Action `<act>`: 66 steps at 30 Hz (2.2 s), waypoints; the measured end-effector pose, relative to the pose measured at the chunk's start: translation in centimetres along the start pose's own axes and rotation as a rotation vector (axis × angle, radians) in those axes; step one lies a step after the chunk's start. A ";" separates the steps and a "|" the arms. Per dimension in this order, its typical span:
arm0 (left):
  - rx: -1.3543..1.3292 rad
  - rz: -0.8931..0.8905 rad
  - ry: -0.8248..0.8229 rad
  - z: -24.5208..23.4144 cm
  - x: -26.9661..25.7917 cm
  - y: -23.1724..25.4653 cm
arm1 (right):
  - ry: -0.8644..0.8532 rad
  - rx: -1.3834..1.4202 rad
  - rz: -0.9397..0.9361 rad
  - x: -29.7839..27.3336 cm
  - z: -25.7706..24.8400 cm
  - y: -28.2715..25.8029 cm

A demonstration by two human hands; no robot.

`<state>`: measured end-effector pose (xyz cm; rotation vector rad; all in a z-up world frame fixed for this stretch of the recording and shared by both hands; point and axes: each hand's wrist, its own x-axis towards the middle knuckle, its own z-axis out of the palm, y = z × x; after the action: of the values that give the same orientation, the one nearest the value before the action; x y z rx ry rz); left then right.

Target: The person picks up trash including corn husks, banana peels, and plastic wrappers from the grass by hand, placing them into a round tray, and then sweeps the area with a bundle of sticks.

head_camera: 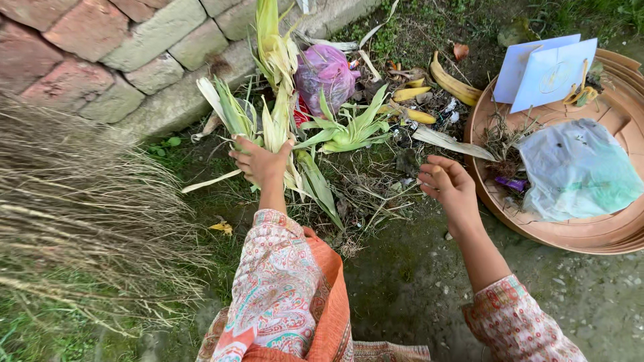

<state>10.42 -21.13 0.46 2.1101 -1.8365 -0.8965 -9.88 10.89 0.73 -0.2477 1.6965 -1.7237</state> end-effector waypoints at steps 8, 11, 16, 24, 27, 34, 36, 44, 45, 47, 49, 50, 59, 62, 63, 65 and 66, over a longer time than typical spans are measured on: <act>0.132 -0.119 0.009 1.6 1.9 -1.7 | 0.020 -0.075 0.113 -0.5 0.6 1.0; 0.141 -0.137 -0.003 1.9 3.0 -2.6 | 0.005 -0.077 0.128 -0.9 1.1 1.0; 0.127 -0.033 0.064 2.8 2.0 -2.8 | -0.059 -0.114 0.111 -2.0 1.9 -0.3; 0.100 -0.085 0.068 2.6 -0.6 -3.3 | -0.064 -0.084 0.108 -3.3 1.1 -1.5; 0.010 -0.127 0.053 2.8 -0.6 -4.4 | -0.068 -0.080 0.109 -3.6 0.5 -1.0; -0.561 -0.073 0.152 1.9 -2.3 -3.5 | -0.092 -0.070 0.102 -4.7 0.7 -1.7; -0.910 0.044 0.126 1.0 -4.3 -1.5 | -0.096 -0.072 0.093 -5.1 1.2 -2.3; -0.864 0.549 -0.231 3.5 -15.3 9.0 | -0.109 -0.300 -0.471 -3.2 3.1 -6.9; -0.875 0.553 -0.242 4.6 -16.4 9.7 | -0.156 -0.350 -0.574 -2.6 3.2 -7.9; -0.947 0.518 -0.489 6.0 -18.5 10.7 | -0.196 -0.412 -0.681 -1.7 2.6 -10.0; -0.989 0.439 -0.665 6.5 -20.3 11.4 | -0.427 -0.336 -0.504 -1.4 1.3 -11.9; -1.014 0.351 -0.829 6.7 -21.2 11.7 | -0.411 -0.345 -0.506 -1.2 0.3 -12.8; -0.480 0.911 -0.911 10.3 -28.6 14.0 | -0.435 -0.127 -0.016 -1.6 -11.5 -14.6; -0.278 1.007 -0.933 12.3 -30.8 14.9 | -0.261 -0.320 -0.069 -0.9 -16.5 -14.0; -0.274 1.005 -0.946 13.1 -31.6 15.1 | -0.208 -0.326 -0.227 -0.2 -18.4 -14.3; -0.570 1.057 -1.018 14.6 -33.1 15.3 | -0.023 -0.382 -0.331 1.4 -22.7 -14.9; -0.564 1.052 -1.025 15.2 -33.4 15.3 | 0.109 -0.431 -0.274 2.2 -25.3 -15.3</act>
<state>-12.15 11.01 6.63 0.1299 -2.1963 -1.9206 -31.39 28.49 11.17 -0.6168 2.1902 -1.5596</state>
